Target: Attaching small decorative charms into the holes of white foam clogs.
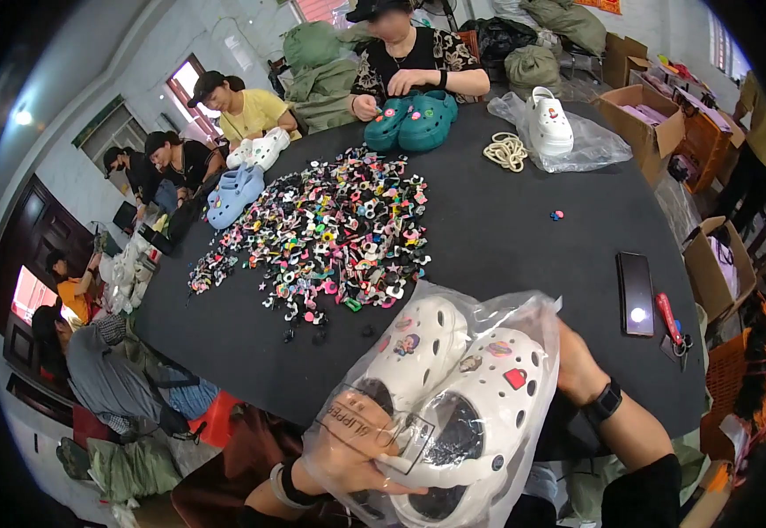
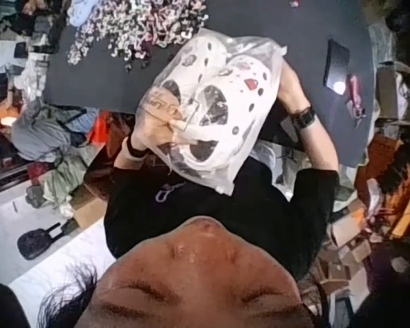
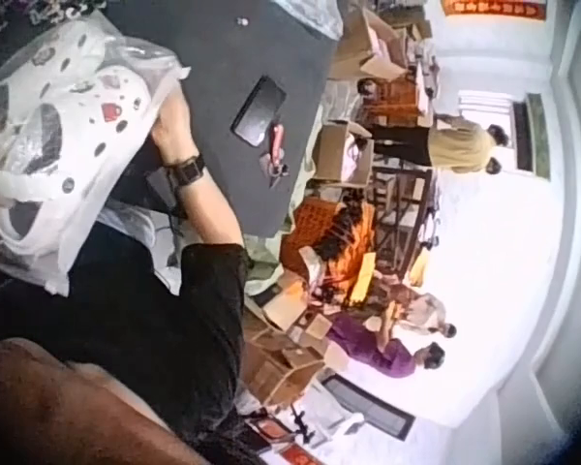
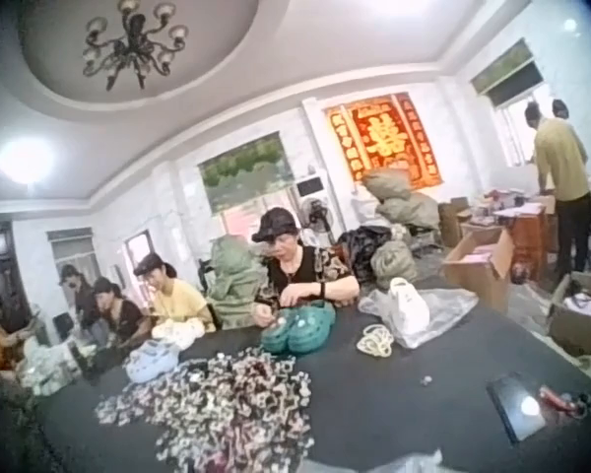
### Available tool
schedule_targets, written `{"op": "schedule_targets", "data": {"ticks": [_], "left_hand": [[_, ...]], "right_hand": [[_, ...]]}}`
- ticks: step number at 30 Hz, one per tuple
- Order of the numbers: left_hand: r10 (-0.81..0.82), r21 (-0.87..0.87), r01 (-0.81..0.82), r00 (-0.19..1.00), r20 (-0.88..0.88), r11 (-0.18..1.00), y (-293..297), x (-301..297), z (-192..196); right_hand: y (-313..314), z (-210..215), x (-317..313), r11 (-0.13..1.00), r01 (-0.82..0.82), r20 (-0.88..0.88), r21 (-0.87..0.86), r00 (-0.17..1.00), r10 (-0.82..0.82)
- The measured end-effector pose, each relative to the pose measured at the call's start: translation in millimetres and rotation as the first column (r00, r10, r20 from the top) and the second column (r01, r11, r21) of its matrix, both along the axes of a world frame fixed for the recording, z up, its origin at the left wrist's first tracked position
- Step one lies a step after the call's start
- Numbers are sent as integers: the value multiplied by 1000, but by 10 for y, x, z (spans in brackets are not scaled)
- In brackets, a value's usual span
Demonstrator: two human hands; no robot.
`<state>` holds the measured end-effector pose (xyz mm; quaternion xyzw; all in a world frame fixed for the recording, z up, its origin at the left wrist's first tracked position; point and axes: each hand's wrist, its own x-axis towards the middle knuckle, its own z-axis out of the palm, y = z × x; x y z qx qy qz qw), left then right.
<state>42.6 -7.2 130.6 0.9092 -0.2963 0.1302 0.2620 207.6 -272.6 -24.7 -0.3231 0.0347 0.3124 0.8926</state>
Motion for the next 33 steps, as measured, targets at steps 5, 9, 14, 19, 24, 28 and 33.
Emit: {"op": "schedule_targets", "data": {"ticks": [5, 9, 14, 19, 24, 28, 33], "left_hand": [[-108, -148, 101, 993, -46, 984, 40, -100, -186], [-221, -124, 196, 946, -237, 973, 72, -155, -243], [-192, -389, 106, 963, -190, 915, 229, -335, -368], [-209, -636, 89, 971, -115, 767, 53, -265, -447], [-358, -470, 381, 923, 141, 796, 24, -255, -699], [-338, -451, 390, 921, 195, 803, -17, -307, -643], [-559, -348, 815, 574, 599, 464, -7, -100, -1453]], "right_hand": [[-236, 5, 405, 996, 64, -31, 66, 998, -62], [-292, 197, 506, 996, 59, 8, 63, 998, -60], [-12, 253, 228, 843, 52, 85, 535, 990, -115], [-274, -272, -16, 958, 44, 279, 282, 952, -126], [-868, -1124, -469, 955, -101, 290, 278, 957, 17], [-1220, -1366, -410, 951, -178, 323, 254, 942, 90], [-306, -1091, -603, 941, -251, 334, 228, 928, 166]]}}
